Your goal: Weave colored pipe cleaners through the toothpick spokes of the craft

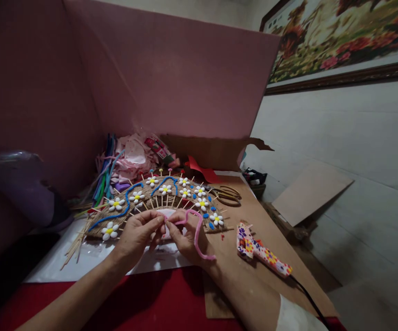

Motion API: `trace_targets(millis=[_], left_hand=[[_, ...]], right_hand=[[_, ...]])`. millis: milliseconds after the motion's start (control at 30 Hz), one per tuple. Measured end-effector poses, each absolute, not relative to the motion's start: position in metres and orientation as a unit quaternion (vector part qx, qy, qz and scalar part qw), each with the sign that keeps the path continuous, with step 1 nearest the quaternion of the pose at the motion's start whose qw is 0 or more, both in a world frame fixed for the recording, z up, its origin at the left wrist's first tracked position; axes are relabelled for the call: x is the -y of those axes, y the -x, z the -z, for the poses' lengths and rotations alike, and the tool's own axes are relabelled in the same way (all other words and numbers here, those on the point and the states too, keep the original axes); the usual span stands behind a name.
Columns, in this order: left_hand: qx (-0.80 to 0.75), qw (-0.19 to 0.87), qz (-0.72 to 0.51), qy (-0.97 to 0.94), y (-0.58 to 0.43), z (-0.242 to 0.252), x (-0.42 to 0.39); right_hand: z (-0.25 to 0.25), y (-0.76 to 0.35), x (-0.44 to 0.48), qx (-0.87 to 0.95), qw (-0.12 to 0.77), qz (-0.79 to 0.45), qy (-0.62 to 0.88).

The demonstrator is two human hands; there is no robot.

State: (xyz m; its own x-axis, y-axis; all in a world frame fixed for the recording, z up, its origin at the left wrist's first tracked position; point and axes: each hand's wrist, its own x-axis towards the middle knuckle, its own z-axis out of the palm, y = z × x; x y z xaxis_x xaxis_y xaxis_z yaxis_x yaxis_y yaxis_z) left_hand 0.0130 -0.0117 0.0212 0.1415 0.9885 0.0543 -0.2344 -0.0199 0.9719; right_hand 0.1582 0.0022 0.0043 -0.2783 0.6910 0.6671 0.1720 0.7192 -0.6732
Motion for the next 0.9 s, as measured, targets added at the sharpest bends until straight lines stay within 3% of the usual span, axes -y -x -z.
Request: trace_targets(millis=[567, 900], left_hand=[[-0.417, 0.539, -0.4, -0.613, -0.007, -0.032, 0.01], [-0.409, 0.546, -0.492, -0.54, -0.009, -0.036, 0.015]], right_hand=[[-0.011, -0.17, -0.009, 0.794, 0.492, -0.188, 0.304], [-0.013, -0.165, -0.007, 0.781, 0.538, -0.164, 0.27]])
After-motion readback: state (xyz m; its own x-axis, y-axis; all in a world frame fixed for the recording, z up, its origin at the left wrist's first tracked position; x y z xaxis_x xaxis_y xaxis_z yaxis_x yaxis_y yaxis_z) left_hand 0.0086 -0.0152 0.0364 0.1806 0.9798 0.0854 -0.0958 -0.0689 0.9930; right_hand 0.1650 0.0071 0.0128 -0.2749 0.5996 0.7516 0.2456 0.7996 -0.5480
